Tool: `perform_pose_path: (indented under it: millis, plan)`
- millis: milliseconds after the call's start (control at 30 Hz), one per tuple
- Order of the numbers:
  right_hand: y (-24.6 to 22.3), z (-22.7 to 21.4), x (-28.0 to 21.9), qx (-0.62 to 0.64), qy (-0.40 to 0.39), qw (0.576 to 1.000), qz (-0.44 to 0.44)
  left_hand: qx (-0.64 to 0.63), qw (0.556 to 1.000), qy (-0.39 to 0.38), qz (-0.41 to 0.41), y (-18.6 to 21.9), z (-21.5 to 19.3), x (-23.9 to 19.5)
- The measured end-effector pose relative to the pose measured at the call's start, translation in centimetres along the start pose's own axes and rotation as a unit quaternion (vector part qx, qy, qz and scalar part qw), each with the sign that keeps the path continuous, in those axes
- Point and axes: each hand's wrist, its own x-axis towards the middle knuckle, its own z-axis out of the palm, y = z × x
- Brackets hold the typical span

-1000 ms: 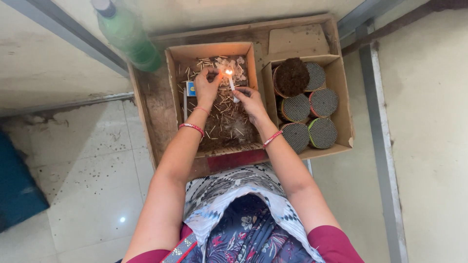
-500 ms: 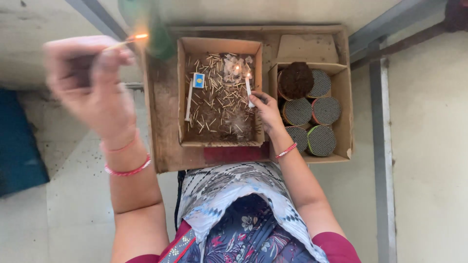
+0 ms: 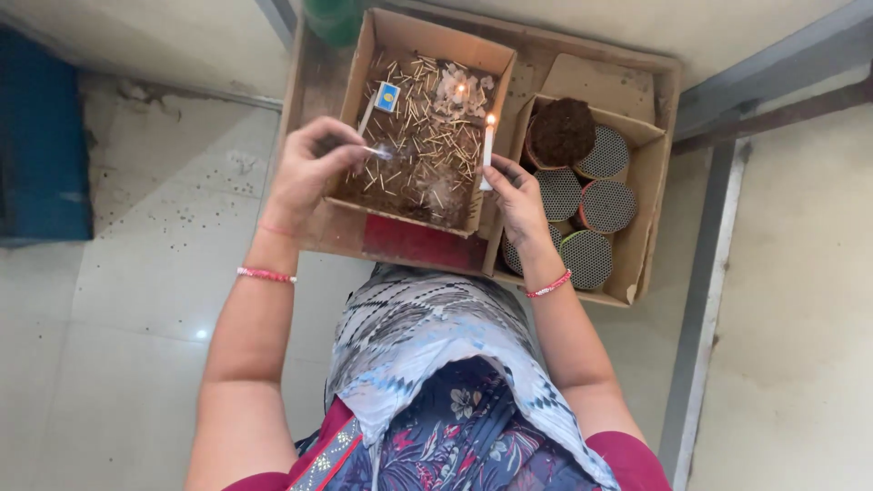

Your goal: The person strikes a match to light a candle, then uses the candle flame to ignite the fuses of several round firework cakes. They hold each firework in one hand and the candle in the other, lighting the fuses one by one.

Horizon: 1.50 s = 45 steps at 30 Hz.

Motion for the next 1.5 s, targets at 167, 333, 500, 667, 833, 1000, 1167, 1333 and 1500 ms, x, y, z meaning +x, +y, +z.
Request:
perform_pose_path:
  millis: [167,333,500,667,833,1000,1167,1333,1500]
  plan:
    - [0.1,-0.1,-1.8,0.010,-0.004,1.000,0.014,0.333,0.939,-0.004,0.083,-0.3,3.7,-2.2]
    - [0.4,0.2,-2.7,0.022,0.000,1.000,0.003,0.423,0.892,0.067,0.148,0.7,7.4,-1.9]
    - [1.9,1.1,-1.8,0.082,0.024,0.996,-0.013,0.106,0.994,-0.008,-0.011,-1.4,11.5,-1.8]
    - [2.8,3.7,-0.2,0.076,0.064,0.995,-0.016,-0.007,0.996,-0.038,-0.078,-3.4,13.4,-0.7]
    - [-1.3,0.8,1.0,-0.260,0.090,0.948,-0.159,-0.038,0.993,-0.010,-0.115,-6.5,10.1,0.0]
    - [-5.8,-7.3,4.3,-0.704,0.189,0.640,-0.241,-0.147,0.968,0.048,-0.196,-9.8,5.9,-1.3]
    - [-6.4,-8.0,6.7,-0.680,0.122,0.718,-0.084,-0.188,0.955,0.092,-0.210,-9.8,4.0,-1.5]
    - [-5.8,-8.1,5.8,-0.684,0.159,0.711,-0.042,-0.187,0.958,0.097,-0.193,-8.7,3.2,-1.6]
    - [-5.9,-9.4,1.3,-0.364,0.192,0.896,-0.169,-0.168,0.967,0.086,-0.168,-7.2,3.1,-2.4]
